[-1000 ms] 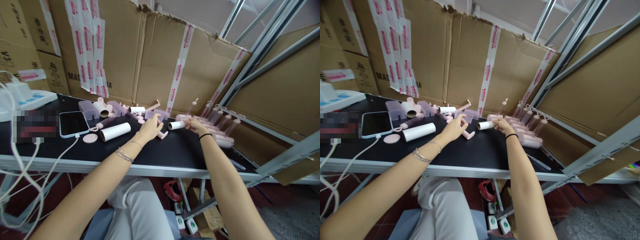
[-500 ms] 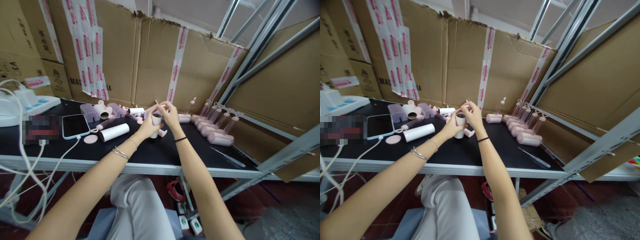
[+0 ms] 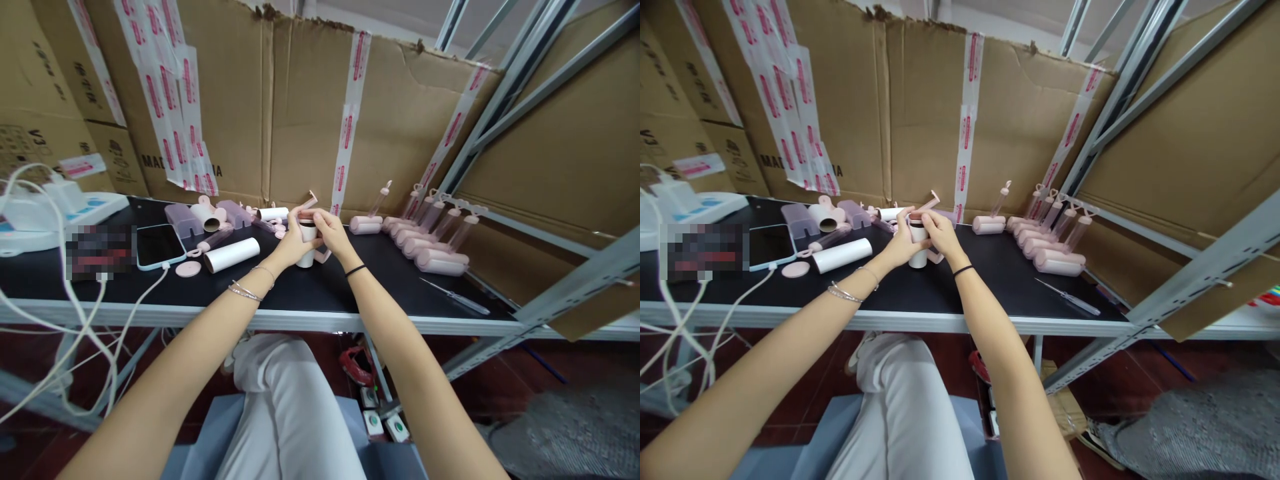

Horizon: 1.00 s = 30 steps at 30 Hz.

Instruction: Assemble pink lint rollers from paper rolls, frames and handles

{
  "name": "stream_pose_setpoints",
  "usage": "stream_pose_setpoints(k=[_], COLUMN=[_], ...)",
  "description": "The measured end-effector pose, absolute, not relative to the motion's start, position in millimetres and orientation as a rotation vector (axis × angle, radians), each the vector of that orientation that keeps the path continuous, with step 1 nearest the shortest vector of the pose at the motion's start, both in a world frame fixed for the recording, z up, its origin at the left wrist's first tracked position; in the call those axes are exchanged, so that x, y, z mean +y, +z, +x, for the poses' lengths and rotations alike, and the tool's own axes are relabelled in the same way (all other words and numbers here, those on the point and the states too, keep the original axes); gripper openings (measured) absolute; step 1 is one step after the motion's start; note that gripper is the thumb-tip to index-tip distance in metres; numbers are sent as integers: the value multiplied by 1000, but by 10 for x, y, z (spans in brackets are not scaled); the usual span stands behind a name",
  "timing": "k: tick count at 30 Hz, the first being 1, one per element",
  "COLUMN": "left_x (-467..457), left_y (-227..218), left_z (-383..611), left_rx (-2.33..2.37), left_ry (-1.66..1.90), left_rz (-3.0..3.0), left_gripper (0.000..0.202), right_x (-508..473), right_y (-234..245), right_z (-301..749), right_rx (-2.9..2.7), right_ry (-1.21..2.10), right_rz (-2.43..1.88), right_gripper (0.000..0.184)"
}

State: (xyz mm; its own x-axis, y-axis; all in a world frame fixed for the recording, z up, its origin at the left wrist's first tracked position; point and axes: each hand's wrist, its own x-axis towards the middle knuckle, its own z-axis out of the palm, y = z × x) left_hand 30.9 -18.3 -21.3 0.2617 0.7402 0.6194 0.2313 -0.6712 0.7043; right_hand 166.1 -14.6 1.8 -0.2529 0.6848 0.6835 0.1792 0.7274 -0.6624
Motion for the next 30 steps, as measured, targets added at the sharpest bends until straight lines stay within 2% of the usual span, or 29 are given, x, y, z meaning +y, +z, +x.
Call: stream_pose_setpoints(k=[12,19,24,27,30], left_x=[-163,-243,-295,-281,-254], left_y=[-184,-155,-126,-134,-151], left_z=[311,298,289,287,291], left_rx=[900,993,1112,1098,1076], left_ry=[1392,1285,1274,1286,1294], left_rz=[2101,2139,2188,2197,2207], left_gripper=[62,60,56,55,54], right_x=[-200,-84,26,-24,-104], right_y=[122,105,73,71,73], right_z=[1701,1762,1857,1850,1788], right_rx=[-1581,-1305,-978,-1089,-1452], right_ry=[957,960,1005,1050,1012], right_rz=[-698,-625,-758,-823,-812], right_gripper=[48,36,26,21,27])
